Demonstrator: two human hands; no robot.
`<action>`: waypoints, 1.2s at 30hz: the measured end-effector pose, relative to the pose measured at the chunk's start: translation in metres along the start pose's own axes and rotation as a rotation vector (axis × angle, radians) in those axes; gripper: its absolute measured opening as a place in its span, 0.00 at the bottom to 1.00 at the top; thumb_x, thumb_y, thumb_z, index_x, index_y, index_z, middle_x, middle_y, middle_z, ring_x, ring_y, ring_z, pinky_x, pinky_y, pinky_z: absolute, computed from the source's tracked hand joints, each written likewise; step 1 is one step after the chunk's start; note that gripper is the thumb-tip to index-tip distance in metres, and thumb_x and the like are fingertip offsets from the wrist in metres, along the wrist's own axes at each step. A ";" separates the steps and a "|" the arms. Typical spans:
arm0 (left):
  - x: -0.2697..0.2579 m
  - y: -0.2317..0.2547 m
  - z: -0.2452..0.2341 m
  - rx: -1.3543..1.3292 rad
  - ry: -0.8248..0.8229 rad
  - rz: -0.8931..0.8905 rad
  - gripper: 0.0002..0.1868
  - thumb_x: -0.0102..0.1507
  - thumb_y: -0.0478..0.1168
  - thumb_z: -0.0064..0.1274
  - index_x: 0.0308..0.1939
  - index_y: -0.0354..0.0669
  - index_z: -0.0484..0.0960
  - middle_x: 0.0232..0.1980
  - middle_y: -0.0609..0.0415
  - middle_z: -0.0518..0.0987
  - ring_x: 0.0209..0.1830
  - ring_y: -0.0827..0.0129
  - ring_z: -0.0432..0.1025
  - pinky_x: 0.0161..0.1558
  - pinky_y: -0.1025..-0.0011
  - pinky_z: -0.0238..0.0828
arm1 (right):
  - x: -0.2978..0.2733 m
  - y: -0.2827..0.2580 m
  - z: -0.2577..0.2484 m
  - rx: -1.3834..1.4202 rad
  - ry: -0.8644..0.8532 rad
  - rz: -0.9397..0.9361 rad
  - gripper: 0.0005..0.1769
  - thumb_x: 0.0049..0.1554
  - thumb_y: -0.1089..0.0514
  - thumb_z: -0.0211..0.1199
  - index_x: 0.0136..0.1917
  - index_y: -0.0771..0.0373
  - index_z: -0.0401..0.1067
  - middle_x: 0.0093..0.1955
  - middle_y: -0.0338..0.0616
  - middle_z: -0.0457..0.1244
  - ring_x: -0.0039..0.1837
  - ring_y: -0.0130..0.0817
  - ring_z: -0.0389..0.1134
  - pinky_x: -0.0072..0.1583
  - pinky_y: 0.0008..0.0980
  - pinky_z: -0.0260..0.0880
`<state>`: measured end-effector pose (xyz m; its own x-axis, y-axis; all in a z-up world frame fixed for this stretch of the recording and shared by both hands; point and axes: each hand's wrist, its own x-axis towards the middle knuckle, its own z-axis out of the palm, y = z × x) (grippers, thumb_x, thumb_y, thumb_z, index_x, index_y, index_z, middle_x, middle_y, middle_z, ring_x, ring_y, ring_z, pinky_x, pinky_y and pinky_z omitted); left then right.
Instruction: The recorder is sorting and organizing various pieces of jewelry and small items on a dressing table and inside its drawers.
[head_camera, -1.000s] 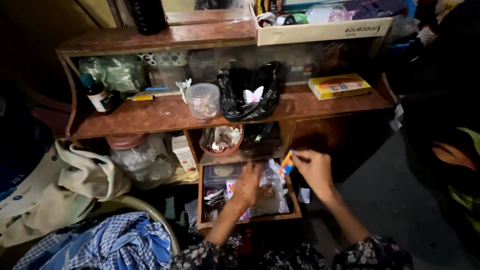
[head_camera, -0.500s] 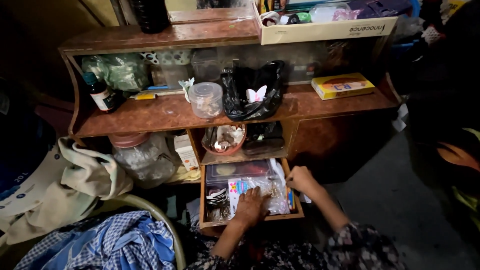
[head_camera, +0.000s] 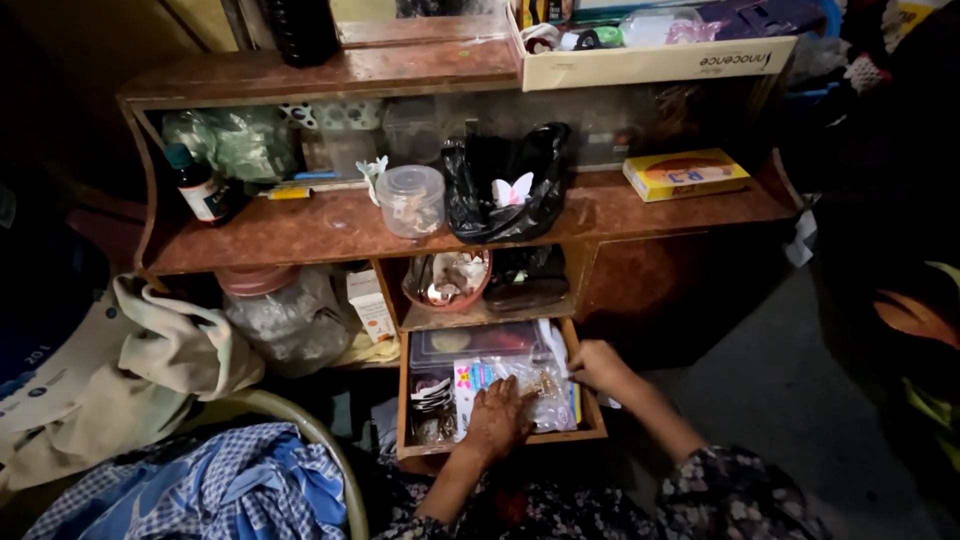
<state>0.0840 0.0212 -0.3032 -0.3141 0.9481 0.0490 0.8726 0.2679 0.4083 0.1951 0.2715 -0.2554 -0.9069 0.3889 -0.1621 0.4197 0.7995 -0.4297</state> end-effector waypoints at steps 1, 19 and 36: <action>0.003 -0.003 0.007 0.017 0.009 0.004 0.32 0.61 0.52 0.56 0.70 0.61 0.72 0.76 0.39 0.59 0.75 0.43 0.53 0.70 0.39 0.48 | 0.004 -0.001 0.006 -0.061 -0.043 0.045 0.11 0.47 0.59 0.75 0.47 0.54 0.83 0.53 0.47 0.71 0.56 0.41 0.74 0.61 0.37 0.73; 0.000 -0.029 0.038 0.020 0.203 0.175 0.33 0.61 0.52 0.58 0.69 0.50 0.73 0.74 0.36 0.62 0.72 0.40 0.55 0.67 0.41 0.51 | 0.007 -0.022 -0.007 -0.413 -0.010 0.031 0.10 0.47 0.48 0.73 0.42 0.50 0.79 0.49 0.44 0.70 0.59 0.44 0.69 0.58 0.51 0.69; -0.011 0.004 -0.114 -0.207 0.526 0.169 0.14 0.63 0.40 0.58 0.53 0.46 0.82 0.56 0.45 0.78 0.61 0.47 0.69 0.61 0.52 0.64 | 0.064 -0.192 -0.250 0.144 0.634 -0.421 0.11 0.53 0.64 0.62 0.49 0.64 0.80 0.47 0.55 0.72 0.50 0.49 0.75 0.52 0.40 0.74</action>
<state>0.0485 -0.0074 -0.1979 -0.3667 0.7481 0.5531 0.8522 0.0317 0.5222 0.0655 0.2571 0.0389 -0.7760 0.2875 0.5614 -0.0045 0.8875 -0.4607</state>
